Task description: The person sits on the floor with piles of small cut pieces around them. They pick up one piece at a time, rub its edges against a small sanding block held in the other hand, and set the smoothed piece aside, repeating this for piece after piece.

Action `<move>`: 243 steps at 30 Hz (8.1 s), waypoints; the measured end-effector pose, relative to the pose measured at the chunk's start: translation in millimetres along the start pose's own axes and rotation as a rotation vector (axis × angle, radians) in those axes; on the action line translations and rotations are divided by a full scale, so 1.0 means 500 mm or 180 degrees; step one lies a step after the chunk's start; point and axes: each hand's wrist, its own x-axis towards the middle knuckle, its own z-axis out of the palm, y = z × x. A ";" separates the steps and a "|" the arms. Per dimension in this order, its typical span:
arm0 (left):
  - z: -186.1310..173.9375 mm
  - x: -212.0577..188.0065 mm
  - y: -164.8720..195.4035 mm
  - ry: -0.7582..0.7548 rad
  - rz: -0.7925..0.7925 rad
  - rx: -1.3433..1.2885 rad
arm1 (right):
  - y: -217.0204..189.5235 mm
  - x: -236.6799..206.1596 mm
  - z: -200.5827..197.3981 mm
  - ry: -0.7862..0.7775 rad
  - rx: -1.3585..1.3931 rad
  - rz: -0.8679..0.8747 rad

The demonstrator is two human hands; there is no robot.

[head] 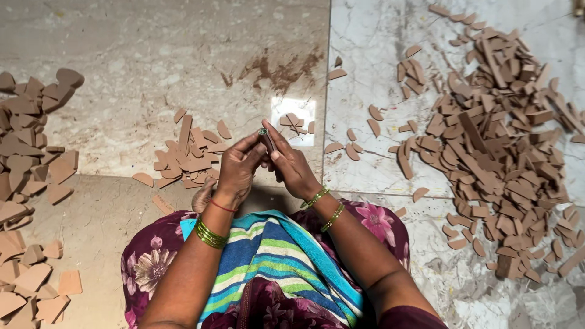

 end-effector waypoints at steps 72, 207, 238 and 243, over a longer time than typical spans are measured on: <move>-0.029 -0.119 -0.103 0.0054 -0.0071 -0.0841 | 0.057 -0.156 0.076 0.0564 -0.1217 -0.0331; -0.012 -0.103 -0.072 -0.0727 0.0723 0.1691 | 0.120 -0.107 -0.029 0.0717 0.1771 0.1107; -0.050 -0.091 -0.077 -0.0573 0.0227 0.0290 | 0.042 -0.142 -0.007 0.0202 -0.1289 -0.0752; -0.046 -0.090 -0.081 -0.0528 0.0073 0.0304 | 0.050 -0.139 -0.003 0.0235 -0.1274 -0.0786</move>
